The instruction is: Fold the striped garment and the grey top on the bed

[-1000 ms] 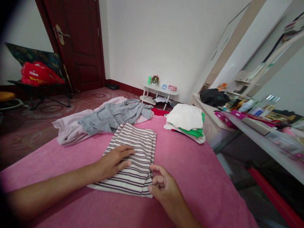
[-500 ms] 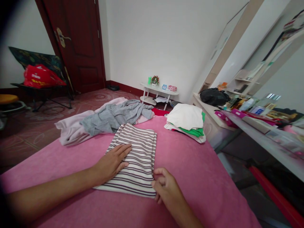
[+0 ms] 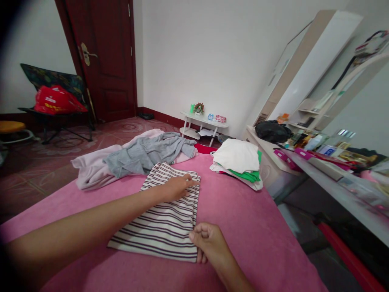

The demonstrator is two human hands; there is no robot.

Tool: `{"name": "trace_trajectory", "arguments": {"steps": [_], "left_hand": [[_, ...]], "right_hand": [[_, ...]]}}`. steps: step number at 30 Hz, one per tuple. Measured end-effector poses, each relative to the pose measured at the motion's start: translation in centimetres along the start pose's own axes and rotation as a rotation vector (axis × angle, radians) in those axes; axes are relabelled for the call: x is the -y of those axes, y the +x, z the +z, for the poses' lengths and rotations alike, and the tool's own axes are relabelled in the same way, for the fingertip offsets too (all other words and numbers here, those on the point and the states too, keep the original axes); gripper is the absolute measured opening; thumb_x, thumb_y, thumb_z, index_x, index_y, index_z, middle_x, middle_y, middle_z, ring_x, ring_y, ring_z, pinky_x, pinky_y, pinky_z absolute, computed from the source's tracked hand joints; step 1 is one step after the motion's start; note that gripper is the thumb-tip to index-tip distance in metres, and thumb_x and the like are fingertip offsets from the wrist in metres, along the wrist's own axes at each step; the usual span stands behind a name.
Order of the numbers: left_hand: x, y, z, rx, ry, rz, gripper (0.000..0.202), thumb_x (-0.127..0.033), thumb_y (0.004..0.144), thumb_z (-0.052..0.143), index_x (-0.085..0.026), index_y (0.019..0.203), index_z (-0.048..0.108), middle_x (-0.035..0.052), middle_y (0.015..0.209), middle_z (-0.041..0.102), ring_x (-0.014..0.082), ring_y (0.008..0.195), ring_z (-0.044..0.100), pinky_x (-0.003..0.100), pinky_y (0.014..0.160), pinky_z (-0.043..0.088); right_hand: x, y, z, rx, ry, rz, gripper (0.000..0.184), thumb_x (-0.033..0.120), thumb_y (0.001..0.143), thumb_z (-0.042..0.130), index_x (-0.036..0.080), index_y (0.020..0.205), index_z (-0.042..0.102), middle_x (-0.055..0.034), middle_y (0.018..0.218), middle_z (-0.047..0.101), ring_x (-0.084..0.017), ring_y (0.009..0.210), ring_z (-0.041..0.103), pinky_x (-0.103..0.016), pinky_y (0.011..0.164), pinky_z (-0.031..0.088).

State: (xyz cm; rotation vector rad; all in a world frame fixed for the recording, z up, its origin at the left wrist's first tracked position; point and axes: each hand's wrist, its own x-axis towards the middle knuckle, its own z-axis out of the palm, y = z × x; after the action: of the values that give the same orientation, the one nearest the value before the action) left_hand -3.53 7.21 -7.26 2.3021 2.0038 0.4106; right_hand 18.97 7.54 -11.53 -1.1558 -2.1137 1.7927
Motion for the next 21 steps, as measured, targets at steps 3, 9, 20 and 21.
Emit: {"name": "trace_trajectory", "arguments": {"steps": [3, 9, 20, 21], "left_hand": [[0.3, 1.6, 0.8, 0.048, -0.026, 0.029, 0.032, -0.022, 0.073, 0.071, -0.030, 0.104, 0.068, 0.0041, 0.112, 0.057, 0.0205, 0.083, 0.062, 0.028, 0.069, 0.047], [0.8, 2.1, 2.5, -0.079, -0.064, -0.087, 0.013, -0.019, 0.079, 0.062, -0.022, 0.091, 0.067, 0.0036, 0.099, 0.058, 0.0155, 0.077, 0.059, 0.025, 0.068, 0.046], [2.4, 0.5, 4.3, -0.359, 0.084, -0.455, 0.068, -0.057, 0.084, 0.050, -0.010, 0.133, 0.045, 0.0201, 0.148, 0.032, 0.0357, 0.138, 0.025, 0.048, 0.112, 0.020], [2.9, 0.3, 4.3, -0.354, 0.106, -0.505, 0.071, -0.058, 0.085, 0.048, -0.008, 0.135, 0.043, 0.0212, 0.148, 0.031, 0.0359, 0.139, 0.022, 0.047, 0.113, 0.018]], "right_hand": [[0.0, -0.3, 0.0, -0.013, 0.002, -0.015, 0.054, 0.072, 0.064, 0.063, 0.019, 0.070, 0.050, 0.0079, 0.041, 0.047, -0.007, 0.032, 0.043, -0.017, 0.035, 0.028], [-0.6, -0.8, 0.5, -0.082, -0.012, -0.078, 0.048, 0.066, 0.066, 0.064, 0.021, 0.065, 0.045, 0.0089, 0.040, 0.042, -0.006, 0.032, 0.040, -0.017, 0.034, 0.025], [-1.0, -0.7, 1.0, -0.134, -0.075, -0.099, 0.037, 0.052, 0.071, 0.061, 0.021, 0.062, 0.041, 0.0092, 0.042, 0.040, -0.005, 0.032, 0.037, -0.016, 0.033, 0.022], [-1.1, -0.7, 1.0, -0.131, -0.076, -0.104, 0.037, 0.051, 0.072, 0.061, 0.021, 0.063, 0.041, 0.0092, 0.043, 0.040, -0.005, 0.032, 0.038, -0.016, 0.033, 0.023]]}}
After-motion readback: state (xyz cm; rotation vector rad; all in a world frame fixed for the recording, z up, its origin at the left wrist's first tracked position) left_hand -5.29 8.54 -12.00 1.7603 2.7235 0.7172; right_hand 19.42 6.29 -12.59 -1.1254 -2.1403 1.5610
